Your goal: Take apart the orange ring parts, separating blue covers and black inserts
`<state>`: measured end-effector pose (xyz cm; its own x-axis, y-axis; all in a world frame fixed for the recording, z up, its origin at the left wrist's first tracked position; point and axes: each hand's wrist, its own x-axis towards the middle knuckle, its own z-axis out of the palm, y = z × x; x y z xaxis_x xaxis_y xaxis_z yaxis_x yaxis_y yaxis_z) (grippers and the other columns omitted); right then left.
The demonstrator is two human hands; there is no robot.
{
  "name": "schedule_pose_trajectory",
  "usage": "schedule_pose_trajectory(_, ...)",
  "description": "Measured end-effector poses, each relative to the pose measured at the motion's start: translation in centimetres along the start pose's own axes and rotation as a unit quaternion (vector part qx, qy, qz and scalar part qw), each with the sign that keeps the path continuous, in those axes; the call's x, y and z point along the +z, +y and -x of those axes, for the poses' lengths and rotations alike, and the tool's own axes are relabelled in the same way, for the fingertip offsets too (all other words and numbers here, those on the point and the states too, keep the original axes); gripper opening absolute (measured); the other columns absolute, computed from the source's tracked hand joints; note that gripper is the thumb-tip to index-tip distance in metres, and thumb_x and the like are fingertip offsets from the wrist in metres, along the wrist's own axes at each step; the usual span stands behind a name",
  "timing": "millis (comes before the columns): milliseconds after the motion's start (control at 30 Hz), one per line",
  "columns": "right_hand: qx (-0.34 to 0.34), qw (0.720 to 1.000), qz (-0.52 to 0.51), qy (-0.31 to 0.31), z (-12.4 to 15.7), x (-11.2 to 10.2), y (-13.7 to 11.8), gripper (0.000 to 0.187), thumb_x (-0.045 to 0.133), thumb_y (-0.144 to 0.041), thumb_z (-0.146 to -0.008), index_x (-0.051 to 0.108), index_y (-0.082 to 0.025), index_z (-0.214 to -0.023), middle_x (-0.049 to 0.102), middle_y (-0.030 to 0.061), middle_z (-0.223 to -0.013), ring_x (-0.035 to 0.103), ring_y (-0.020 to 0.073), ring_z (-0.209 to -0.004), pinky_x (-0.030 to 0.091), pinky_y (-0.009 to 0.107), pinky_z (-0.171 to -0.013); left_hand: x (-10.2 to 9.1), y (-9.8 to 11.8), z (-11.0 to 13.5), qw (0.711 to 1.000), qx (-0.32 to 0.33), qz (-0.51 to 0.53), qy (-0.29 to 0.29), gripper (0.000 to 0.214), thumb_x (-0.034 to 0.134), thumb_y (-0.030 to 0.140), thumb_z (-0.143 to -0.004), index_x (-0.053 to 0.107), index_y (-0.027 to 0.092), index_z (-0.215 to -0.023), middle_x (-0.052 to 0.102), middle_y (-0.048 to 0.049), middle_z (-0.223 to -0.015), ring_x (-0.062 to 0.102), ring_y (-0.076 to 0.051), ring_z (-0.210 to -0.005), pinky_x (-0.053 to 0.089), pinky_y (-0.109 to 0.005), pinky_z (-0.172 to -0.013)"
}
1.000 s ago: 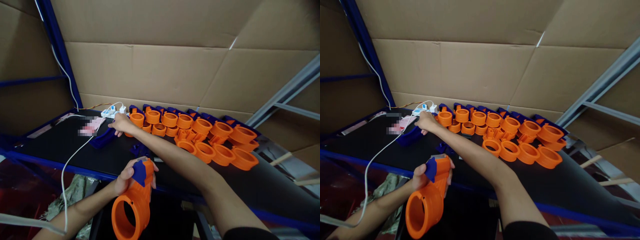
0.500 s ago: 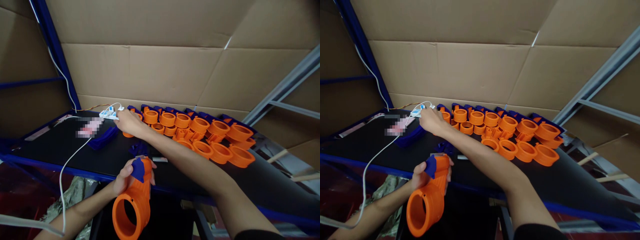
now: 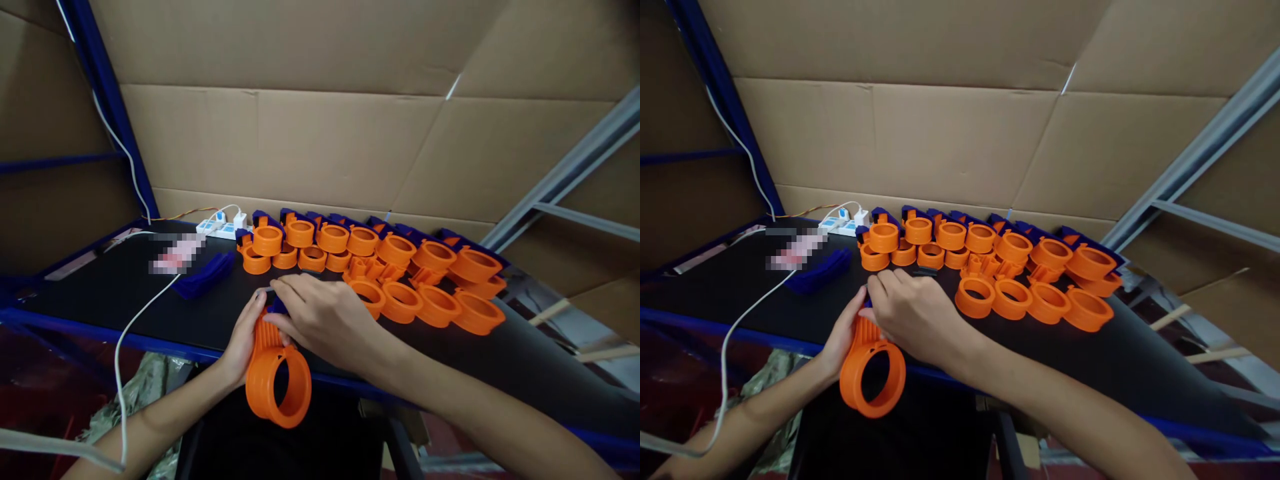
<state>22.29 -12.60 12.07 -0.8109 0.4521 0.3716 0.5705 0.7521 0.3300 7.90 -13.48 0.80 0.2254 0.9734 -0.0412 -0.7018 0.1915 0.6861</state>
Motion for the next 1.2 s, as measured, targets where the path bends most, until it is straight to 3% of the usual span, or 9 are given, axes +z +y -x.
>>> schedule_pose_trajectory(167,-0.012,0.998,0.067,-0.006,1.4,1.9,-0.4,0.042,0.047,-0.025,-0.097,0.054,0.001,-0.131,0.069,0.0174,-0.103,0.067,0.0203,-0.082,0.052,0.029,-0.061,-0.1,-0.4,-0.1,0.998,0.067,-0.012,0.018,0.032,0.058,0.053,-0.089,0.054,0.021,-0.085,0.054,0.0053,-0.044,0.059,-0.015,-0.041,0.049,-0.023,-0.048)
schedule_pose_trajectory(267,-0.032,0.998,0.040,-0.023,1.8,2.6,0.3,0.041,0.047,-0.017,-0.094,0.055,0.000,-0.130,0.068,0.0185,-0.114,0.069,0.0194,-0.088,0.053,0.027,-0.062,-0.2,-1.0,-0.2,0.996,0.091,-0.014,0.017,0.026,0.057,0.048,-0.091,0.051,0.023,-0.090,0.050,0.0091,-0.042,0.054,-0.012,-0.036,0.047,-0.020,-0.046)
schedule_pose_trajectory(433,0.014,0.999,-0.025,-0.023,1.4,4.0,0.7,0.039,0.044,-0.016,-0.094,0.057,-0.005,-0.129,0.064,0.0183,-0.126,0.069,0.0188,-0.096,0.055,0.027,-0.072,0.6,-1.2,-0.6,0.991,0.117,-0.023,0.054,0.028,0.060,0.049,-0.089,0.050,0.023,-0.094,0.049,0.0101,-0.042,0.058,-0.012,-0.040,0.050,-0.021,-0.049)
schedule_pose_trajectory(567,0.026,0.999,-0.042,-0.022,0.6,4.5,0.8,0.045,0.045,-0.013,-0.091,0.052,-0.005,-0.135,0.063,0.0184,-0.128,0.069,0.0178,-0.097,0.052,0.024,-0.069,0.6,-0.6,-0.6,0.987,0.137,-0.027,0.081,0.029,0.061,0.050,-0.088,0.048,0.023,-0.088,0.046,0.0106,-0.040,0.058,-0.012,-0.042,0.053,-0.023,-0.054)
schedule_pose_trajectory(700,0.154,0.987,0.001,0.037,0.1,3.8,3.0,0.042,0.038,-0.013,-0.095,0.055,-0.010,-0.134,0.069,0.0151,-0.119,0.068,0.0186,-0.095,0.050,0.025,-0.072,0.1,0.3,0.1,0.982,0.151,-0.049,0.100,0.028,0.058,0.049,-0.090,0.050,0.023,-0.089,0.044,0.0108,-0.039,0.052,-0.011,-0.038,0.050,-0.022,-0.052)
schedule_pose_trajectory(767,0.191,0.981,0.006,0.031,-0.3,3.4,3.9,0.038,0.036,-0.018,-0.099,0.059,-0.017,-0.129,0.070,0.0100,-0.115,0.067,0.0186,-0.095,0.048,0.027,-0.075,0.0,0.6,0.6,0.981,0.157,-0.059,0.099,0.027,0.057,0.049,-0.090,0.052,0.022,-0.090,0.043,0.0106,-0.038,0.051,-0.011,-0.037,0.049,-0.022,-0.050)
schedule_pose_trajectory(900,0.097,0.993,-0.029,-0.061,-1.6,4.3,3.4,0.030,0.040,-0.027,-0.101,0.067,-0.023,-0.115,0.067,0.0077,-0.116,0.062,0.0199,-0.102,0.043,0.026,-0.067,0.3,1.2,0.8,0.980,0.165,-0.050,0.100,0.026,0.059,0.047,-0.088,0.053,0.022,-0.089,0.043,0.0105,-0.037,0.051,-0.012,-0.035,0.050,-0.024,-0.050)
schedule_pose_trajectory(1033,0.081,0.989,-0.049,-0.113,-2.9,6.6,2.1,0.027,0.044,-0.022,-0.099,0.070,-0.019,-0.102,0.066,0.0086,-0.104,0.061,0.0192,-0.094,0.039,0.027,-0.064,0.1,1.6,0.4,0.984,0.124,-0.037,0.121,0.030,0.060,0.049,-0.084,0.054,0.020,-0.083,0.043,0.0096,-0.037,0.051,-0.012,-0.036,0.049,-0.023,-0.049)
schedule_pose_trajectory(1200,0.091,0.984,-0.092,-0.119,-2.1,7.7,2.3,0.035,0.049,-0.010,-0.092,0.065,-0.022,-0.121,0.064,0.0073,-0.109,0.061,0.0179,-0.094,0.038,0.026,-0.066,-0.5,1.8,-0.1,0.988,0.094,-0.036,0.117,0.028,0.063,0.045,-0.080,0.057,0.018,-0.082,0.044,0.0087,-0.037,0.053,-0.013,-0.039,0.050,-0.024,-0.051)
